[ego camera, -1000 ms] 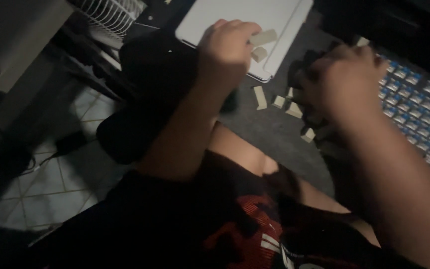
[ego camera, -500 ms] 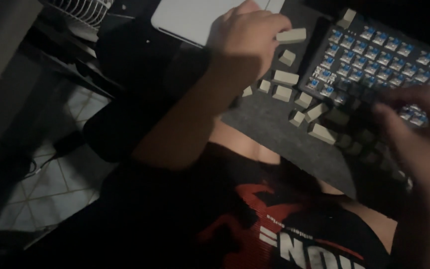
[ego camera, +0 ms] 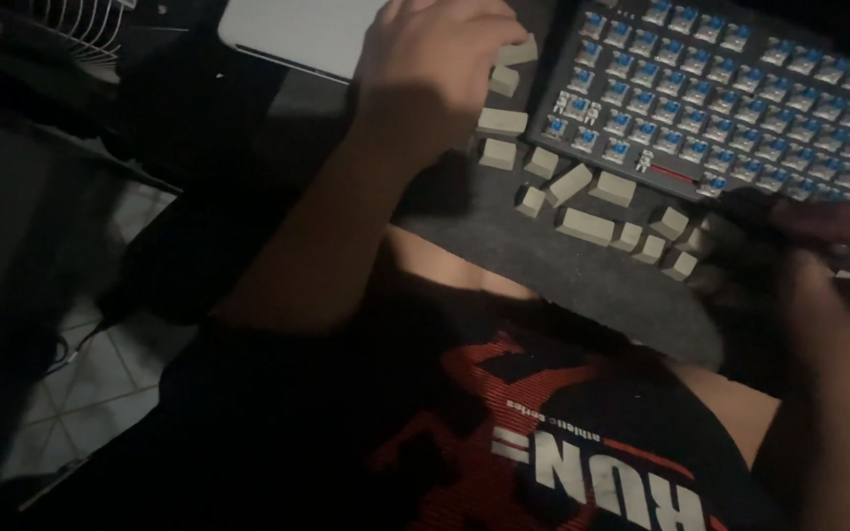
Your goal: The person sorts through a pile of keycaps on a desk and presses them onto the switches of a mechanical keyboard base.
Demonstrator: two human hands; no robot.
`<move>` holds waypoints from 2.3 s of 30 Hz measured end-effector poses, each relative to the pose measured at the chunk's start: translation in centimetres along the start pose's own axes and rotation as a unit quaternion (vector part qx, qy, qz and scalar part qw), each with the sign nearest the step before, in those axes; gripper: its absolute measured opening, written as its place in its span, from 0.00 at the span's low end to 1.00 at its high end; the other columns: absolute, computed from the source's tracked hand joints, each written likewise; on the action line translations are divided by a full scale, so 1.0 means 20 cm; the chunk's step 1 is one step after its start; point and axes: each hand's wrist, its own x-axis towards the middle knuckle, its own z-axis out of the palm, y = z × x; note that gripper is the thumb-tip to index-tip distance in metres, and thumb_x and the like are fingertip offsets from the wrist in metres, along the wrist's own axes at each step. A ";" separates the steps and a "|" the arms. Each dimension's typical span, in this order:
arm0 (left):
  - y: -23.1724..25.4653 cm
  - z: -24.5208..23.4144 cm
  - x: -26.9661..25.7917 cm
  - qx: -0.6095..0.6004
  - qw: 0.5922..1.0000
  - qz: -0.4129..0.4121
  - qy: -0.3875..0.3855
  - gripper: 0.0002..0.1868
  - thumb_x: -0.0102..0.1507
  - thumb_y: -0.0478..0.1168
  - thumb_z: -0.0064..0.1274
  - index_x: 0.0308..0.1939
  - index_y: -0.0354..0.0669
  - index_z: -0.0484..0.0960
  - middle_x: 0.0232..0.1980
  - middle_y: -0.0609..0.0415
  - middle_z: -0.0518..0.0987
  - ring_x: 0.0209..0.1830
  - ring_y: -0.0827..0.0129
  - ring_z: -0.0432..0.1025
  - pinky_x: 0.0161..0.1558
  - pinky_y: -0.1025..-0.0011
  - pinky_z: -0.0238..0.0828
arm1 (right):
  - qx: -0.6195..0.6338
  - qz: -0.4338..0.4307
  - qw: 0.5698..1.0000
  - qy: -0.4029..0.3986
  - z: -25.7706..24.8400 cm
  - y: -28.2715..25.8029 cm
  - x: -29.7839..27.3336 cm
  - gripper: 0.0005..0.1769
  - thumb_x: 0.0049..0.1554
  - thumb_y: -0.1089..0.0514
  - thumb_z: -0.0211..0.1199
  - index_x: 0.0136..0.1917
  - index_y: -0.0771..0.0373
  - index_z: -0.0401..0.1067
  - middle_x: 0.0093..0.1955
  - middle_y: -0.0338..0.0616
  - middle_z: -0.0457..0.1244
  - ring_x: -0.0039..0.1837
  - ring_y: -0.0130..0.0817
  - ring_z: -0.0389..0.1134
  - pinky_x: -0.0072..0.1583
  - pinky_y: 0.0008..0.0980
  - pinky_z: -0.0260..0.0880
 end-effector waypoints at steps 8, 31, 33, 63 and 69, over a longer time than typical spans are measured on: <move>0.00 -0.01 -0.02 0.006 0.995 0.033 0.090 0.09 0.63 0.24 0.56 0.42 0.40 0.85 0.46 0.54 0.84 0.49 0.61 0.78 0.54 0.63 0.75 | 0.435 0.347 0.828 0.066 0.33 0.59 -0.22 0.19 0.71 0.54 0.47 0.69 0.64 0.69 0.62 0.48 0.68 0.60 0.41 0.71 0.59 0.40 0.76; 0.06 -0.03 0.03 -0.025 0.999 -0.024 0.040 0.04 0.64 0.31 0.56 0.41 0.44 0.80 0.44 0.54 0.84 0.46 0.62 0.79 0.55 0.57 0.74 | 0.052 0.191 0.960 0.198 -0.03 -0.04 0.00 0.08 0.80 0.59 0.59 0.60 0.67 0.71 0.54 0.62 0.70 0.56 0.53 0.74 0.49 0.44 0.76; 0.06 -0.03 0.02 -0.035 0.997 -0.027 0.060 0.04 0.63 0.31 0.56 0.40 0.43 0.80 0.43 0.54 0.84 0.45 0.58 0.78 0.52 0.58 0.75 | 0.136 0.244 0.937 0.208 -0.05 -0.10 0.01 0.08 0.75 0.62 0.56 0.58 0.71 0.70 0.57 0.59 0.68 0.54 0.49 0.73 0.48 0.40 0.76; 0.18 0.03 0.06 -0.019 0.997 0.070 0.026 0.10 0.61 0.23 0.60 0.44 0.37 0.86 0.48 0.50 0.85 0.51 0.57 0.77 0.57 0.63 0.74 | 0.359 0.215 0.901 0.110 0.37 1.59 -0.85 0.23 0.78 0.45 0.42 0.66 0.68 0.64 0.65 0.45 0.62 0.65 0.32 0.64 0.65 0.30 0.65; 0.20 0.04 0.08 -0.013 0.997 0.073 0.022 0.08 0.63 0.24 0.61 0.41 0.38 0.86 0.49 0.53 0.85 0.52 0.59 0.77 0.54 0.65 0.74 | 0.323 0.200 0.914 0.141 0.25 1.49 -0.81 0.21 0.82 0.48 0.43 0.59 0.66 0.67 0.64 0.46 0.63 0.65 0.34 0.65 0.66 0.33 0.66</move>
